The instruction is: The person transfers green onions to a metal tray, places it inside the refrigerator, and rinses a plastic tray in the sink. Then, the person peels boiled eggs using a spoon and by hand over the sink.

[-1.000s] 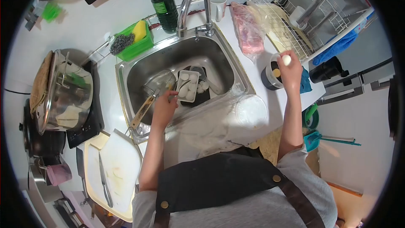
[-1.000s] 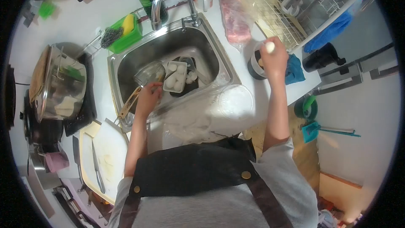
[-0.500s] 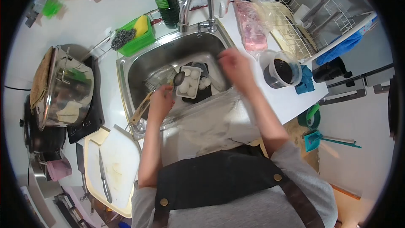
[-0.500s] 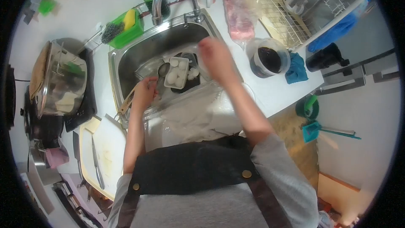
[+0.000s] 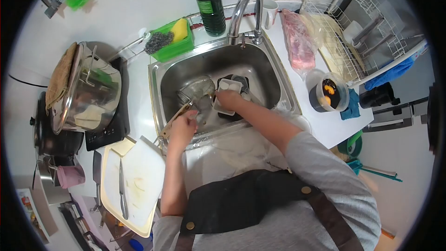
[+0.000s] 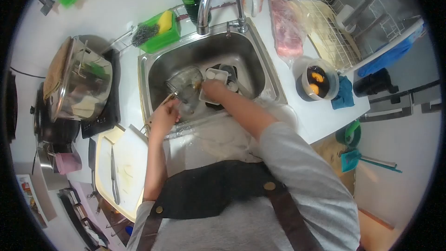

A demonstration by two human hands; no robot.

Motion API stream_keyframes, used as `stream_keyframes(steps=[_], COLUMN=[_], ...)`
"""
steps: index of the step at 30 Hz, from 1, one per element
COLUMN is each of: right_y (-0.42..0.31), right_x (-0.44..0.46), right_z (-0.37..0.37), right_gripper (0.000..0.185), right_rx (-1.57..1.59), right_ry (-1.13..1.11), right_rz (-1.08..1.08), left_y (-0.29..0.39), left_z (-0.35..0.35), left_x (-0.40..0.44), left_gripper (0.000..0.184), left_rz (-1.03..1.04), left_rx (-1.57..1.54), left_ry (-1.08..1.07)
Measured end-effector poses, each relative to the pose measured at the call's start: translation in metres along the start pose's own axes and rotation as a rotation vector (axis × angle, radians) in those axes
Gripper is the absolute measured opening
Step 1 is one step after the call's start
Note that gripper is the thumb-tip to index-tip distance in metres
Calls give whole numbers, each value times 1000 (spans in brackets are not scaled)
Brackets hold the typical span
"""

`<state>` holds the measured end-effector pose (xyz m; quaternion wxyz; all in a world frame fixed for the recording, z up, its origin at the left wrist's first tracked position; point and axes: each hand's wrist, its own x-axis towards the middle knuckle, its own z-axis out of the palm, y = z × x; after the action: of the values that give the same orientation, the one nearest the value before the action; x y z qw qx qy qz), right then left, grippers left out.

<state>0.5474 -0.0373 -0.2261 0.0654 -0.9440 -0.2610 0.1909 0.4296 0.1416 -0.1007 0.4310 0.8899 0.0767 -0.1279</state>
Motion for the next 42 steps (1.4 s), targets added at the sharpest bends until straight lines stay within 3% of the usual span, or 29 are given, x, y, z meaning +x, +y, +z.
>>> stream_keyframes(steps=[4,7,10,13,16,19,22,29,32,35,38,42], right_y=[3,11,21,29,16,-1,-7,-1,-5,-5,-9,-9], right_x=[-8,-9,-24,-42,-82,-103,-114,-129,-130,-130,-133,-138], right_z=[-4,-10,-37,-59,-97,-110,-111,-99,-96,-95,-94,-100], right_gripper=[21,34,44,50,47,49,53,54,53,51,48,45], right_rx=[-21,-23,420,1419,1536,1497,1417,1399,1352,1317,1290,1188], right_ry=[-56,-44,159,204,358,557,692,727,741,803,857,852], right_rz=[124,36,126,73,-74,-164,-164,-36,-18,-29,2,23], left_y=[10,14,22,49,92,107,87,121,84,109,115,93], left_z=[12,14,5,-4,-6,0,25,14,40,30,29,42], left_x=[1,3,-4,-16,-31,-39,-11,-38,-18,-39,-45,-28], left_gripper=[35,34,33,33,34,34,36,37,33,33,33,31], left_rz=[45,63,108,124,330,558,749,647,643,571,659,555], left_rx=[58,0,-17,-102,-475,-461,101,-137,178,143,45,108], left_ry=[-35,-4,62,158,418,584,404,495,328,365,437,331])
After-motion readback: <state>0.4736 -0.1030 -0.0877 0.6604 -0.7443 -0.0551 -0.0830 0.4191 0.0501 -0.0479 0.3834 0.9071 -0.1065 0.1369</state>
